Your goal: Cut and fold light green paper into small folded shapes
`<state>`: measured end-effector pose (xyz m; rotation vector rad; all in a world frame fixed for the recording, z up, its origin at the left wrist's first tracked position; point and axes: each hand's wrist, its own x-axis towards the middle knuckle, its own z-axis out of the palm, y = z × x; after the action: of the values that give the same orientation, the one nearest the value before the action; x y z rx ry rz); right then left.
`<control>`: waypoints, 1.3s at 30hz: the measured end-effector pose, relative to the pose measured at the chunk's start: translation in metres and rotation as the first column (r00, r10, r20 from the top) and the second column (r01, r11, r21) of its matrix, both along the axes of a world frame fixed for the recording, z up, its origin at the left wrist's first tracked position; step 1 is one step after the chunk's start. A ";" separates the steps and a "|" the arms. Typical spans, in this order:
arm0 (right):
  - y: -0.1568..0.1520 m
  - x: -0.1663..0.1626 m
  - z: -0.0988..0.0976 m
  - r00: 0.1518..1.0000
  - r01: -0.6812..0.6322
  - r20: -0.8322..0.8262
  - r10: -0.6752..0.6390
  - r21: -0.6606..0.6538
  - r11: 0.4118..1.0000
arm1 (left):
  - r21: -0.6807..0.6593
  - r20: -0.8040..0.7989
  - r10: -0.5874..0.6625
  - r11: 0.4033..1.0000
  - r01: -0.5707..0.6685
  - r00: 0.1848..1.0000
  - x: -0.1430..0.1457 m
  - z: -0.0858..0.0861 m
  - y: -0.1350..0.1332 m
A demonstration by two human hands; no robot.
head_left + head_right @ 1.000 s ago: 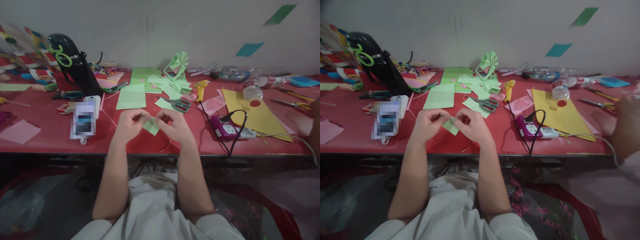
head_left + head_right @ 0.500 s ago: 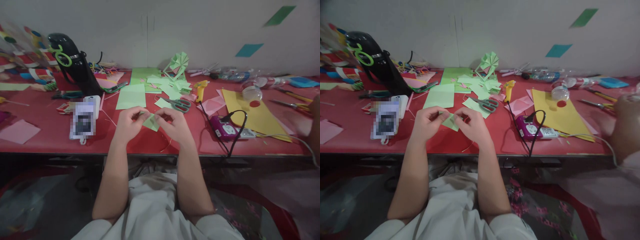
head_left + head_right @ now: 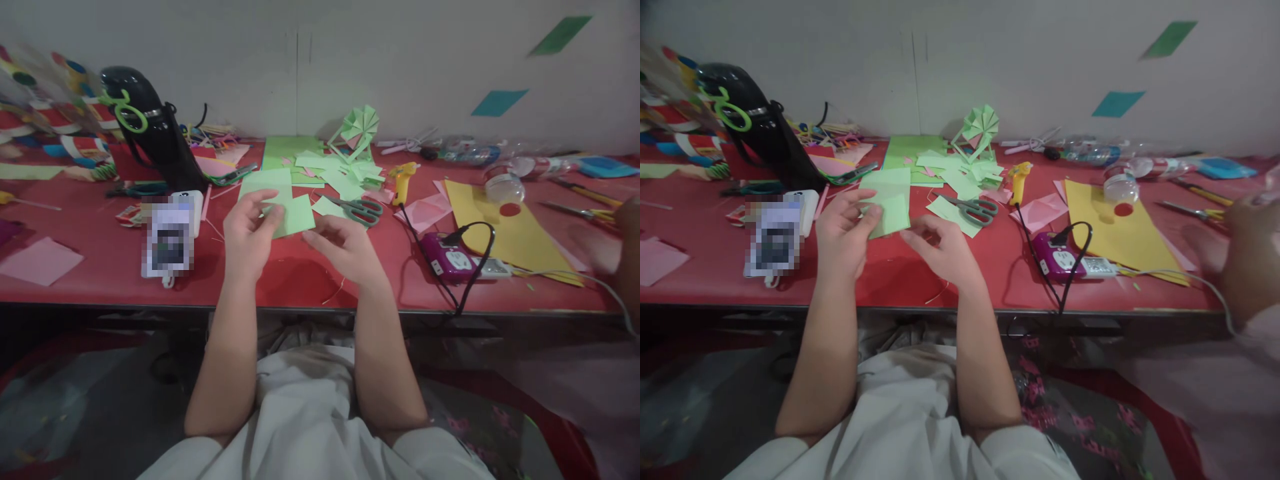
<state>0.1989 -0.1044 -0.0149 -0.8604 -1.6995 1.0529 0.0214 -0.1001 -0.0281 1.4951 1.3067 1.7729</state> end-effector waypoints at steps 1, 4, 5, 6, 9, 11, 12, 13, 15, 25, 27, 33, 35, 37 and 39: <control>0.000 -0.002 -0.001 1.000 0.004 -0.018 -0.004 -0.012 1.000 | -0.002 -0.034 0.004 1.000 -0.004 0.999 0.003 0.001 -0.001; 0.002 -0.003 -0.003 0.996 -0.002 -0.084 -0.002 -0.048 0.999 | -0.022 -0.111 0.003 1.000 -0.006 0.994 0.006 0.003 -0.004; 0.002 -0.003 -0.004 0.995 -0.022 -0.101 0.016 -0.059 0.998 | -0.038 -0.115 -0.007 0.999 0.002 0.993 0.006 0.003 -0.004; 0.003 -0.002 -0.005 0.993 -0.045 -0.116 0.036 -0.069 0.997 | -0.055 -0.109 -0.017 0.998 0.011 0.994 0.006 0.002 -0.004; 0.003 -0.002 -0.008 0.981 -0.095 -0.176 0.081 -0.075 0.993 | -0.095 -0.082 -0.039 0.995 0.031 0.996 0.005 0.000 -0.003; 0.003 -0.002 -0.010 0.976 -0.091 -0.204 0.075 -0.068 0.994 | -0.108 -0.076 -0.043 0.994 0.035 0.996 0.006 -0.001 -0.003; 0.004 -0.002 -0.011 0.975 -0.079 -0.211 0.064 -0.066 0.995 | -0.112 -0.075 -0.047 0.993 0.038 0.996 0.006 -0.002 -0.003; 0.004 -0.002 -0.011 0.976 -0.066 -0.213 0.051 -0.067 0.996 | -0.114 -0.074 -0.054 0.992 0.045 0.996 0.006 -0.001 -0.004; 0.005 -0.002 -0.010 0.979 -0.042 -0.203 0.027 -0.071 0.997 | -0.117 -0.071 -0.087 0.990 0.078 0.994 0.007 0.001 -0.005; 0.011 -0.001 -0.013 0.978 0.182 -0.106 -0.182 -0.009 0.983 | -0.199 -0.159 -0.296 0.944 0.263 0.942 0.007 0.009 -0.013; 0.012 -0.001 -0.015 0.963 0.263 -0.076 -0.260 0.028 0.964 | -0.195 -0.117 -0.233 0.958 0.208 0.965 0.006 0.006 -0.011; 0.009 -0.002 -0.014 0.977 0.215 -0.012 -0.215 0.053 0.975 | -0.163 0.050 -0.285 0.943 0.289 0.957 0.006 0.000 -0.007; 0.005 -0.003 -0.010 0.994 0.108 0.011 -0.108 -0.012 0.994 | -0.158 0.102 -0.302 0.936 0.316 0.948 0.007 -0.002 -0.007; 0.001 -0.004 -0.006 0.998 0.033 0.047 -0.031 -0.042 0.999 | -0.165 0.131 -0.310 0.930 0.330 0.941 0.008 -0.003 -0.007; -0.001 -0.004 -0.004 0.997 0.009 0.074 -0.007 -0.030 1.000 | -0.171 0.134 -0.319 0.925 0.339 0.938 0.007 -0.004 -0.007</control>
<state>0.1947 -0.1056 -0.0191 -0.9351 -1.7433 1.0556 0.0287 -0.1067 -0.0325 1.4004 1.0671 1.4462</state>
